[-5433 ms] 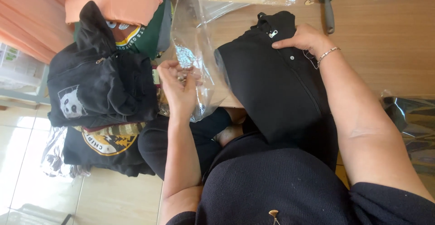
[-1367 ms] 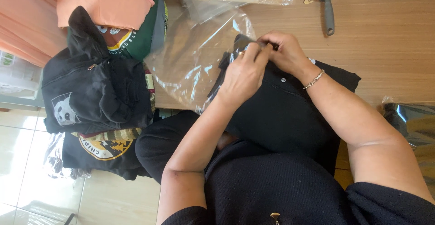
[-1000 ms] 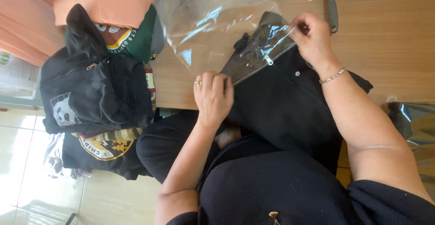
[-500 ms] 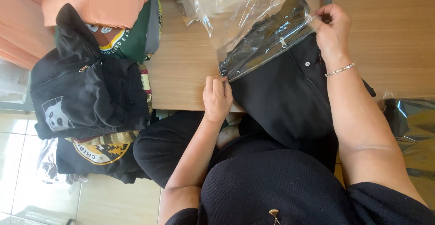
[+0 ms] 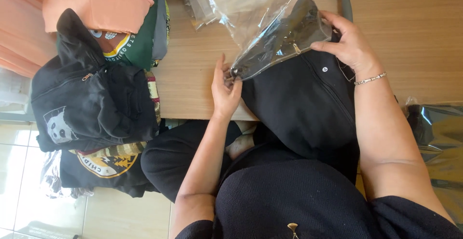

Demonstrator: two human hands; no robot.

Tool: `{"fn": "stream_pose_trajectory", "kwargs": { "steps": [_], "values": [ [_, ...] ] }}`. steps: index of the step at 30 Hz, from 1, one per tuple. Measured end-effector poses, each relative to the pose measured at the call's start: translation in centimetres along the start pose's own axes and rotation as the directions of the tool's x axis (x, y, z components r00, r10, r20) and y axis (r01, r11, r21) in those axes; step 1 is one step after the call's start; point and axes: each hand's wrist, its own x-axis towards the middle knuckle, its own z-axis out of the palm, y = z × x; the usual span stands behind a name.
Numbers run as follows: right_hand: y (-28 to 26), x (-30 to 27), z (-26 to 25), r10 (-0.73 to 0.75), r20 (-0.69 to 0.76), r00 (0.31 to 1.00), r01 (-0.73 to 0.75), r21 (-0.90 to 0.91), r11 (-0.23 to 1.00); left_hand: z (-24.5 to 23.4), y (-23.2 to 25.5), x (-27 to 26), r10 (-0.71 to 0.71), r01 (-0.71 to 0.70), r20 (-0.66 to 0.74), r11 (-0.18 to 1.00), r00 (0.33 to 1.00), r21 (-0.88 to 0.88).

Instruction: Using a lint roller on a black hoodie, folding it, and placing it into a clear plastic bag for packaging.

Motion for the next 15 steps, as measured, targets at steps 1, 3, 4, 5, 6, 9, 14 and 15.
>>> {"fn": "stream_pose_trajectory", "kwargs": {
  "steps": [1, 3, 4, 5, 6, 9, 14, 15],
  "values": [
    [0.9, 0.0, -0.1, -0.001, 0.002, 1.0, 0.001, -0.001, 1.0, 0.0, -0.3, 0.4, 0.0, 0.0, -0.002, 1.0, 1.0, 0.0],
    [2.6, -0.1, -0.2, 0.039, -0.026, 0.999, -0.037, 0.076, 0.996, -0.2, -0.9, 1.1, 0.02, -0.019, -0.012, 0.996, 1.0, 0.082],
    [2.6, -0.2, -0.1, 0.039, -0.025, 0.999, -0.037, 0.076, 0.996, -0.3, -0.9, 1.3, 0.018, -0.017, -0.013, 0.996, 1.0, 0.083],
    [2.5, -0.3, -0.1, 0.074, -0.034, 0.997, -0.072, 0.057, 0.996, -0.2, -1.0, 1.7, 0.0, 0.001, 0.039, 1.0, 0.999, -0.02],
    [2.5, -0.3, -0.1, 0.109, -0.045, 0.993, -0.108, 0.038, 0.993, -0.1, -1.0, 2.0, -0.013, 0.024, 0.093, 0.992, 0.996, -0.122],
    [-1.4, 0.1, 0.4, 0.25, -0.031, 0.968, -0.249, -0.256, 0.934, 0.2, -0.9, 2.8, 0.095, -0.078, 0.123, 0.987, 0.988, -0.138],
    [-6.8, -0.6, 1.6, 0.197, -0.057, 0.979, -0.168, -0.774, 0.611, 0.9, 1.5, 3.7, -0.144, 0.144, 0.001, 0.989, 0.99, -0.035],
    [-8.4, -1.0, 1.9, 0.109, -0.018, 0.994, -0.074, -0.843, 0.533, 0.9, 2.1, 3.9, -0.229, 0.229, -0.014, 0.973, 0.973, 0.014]
  ]
}}
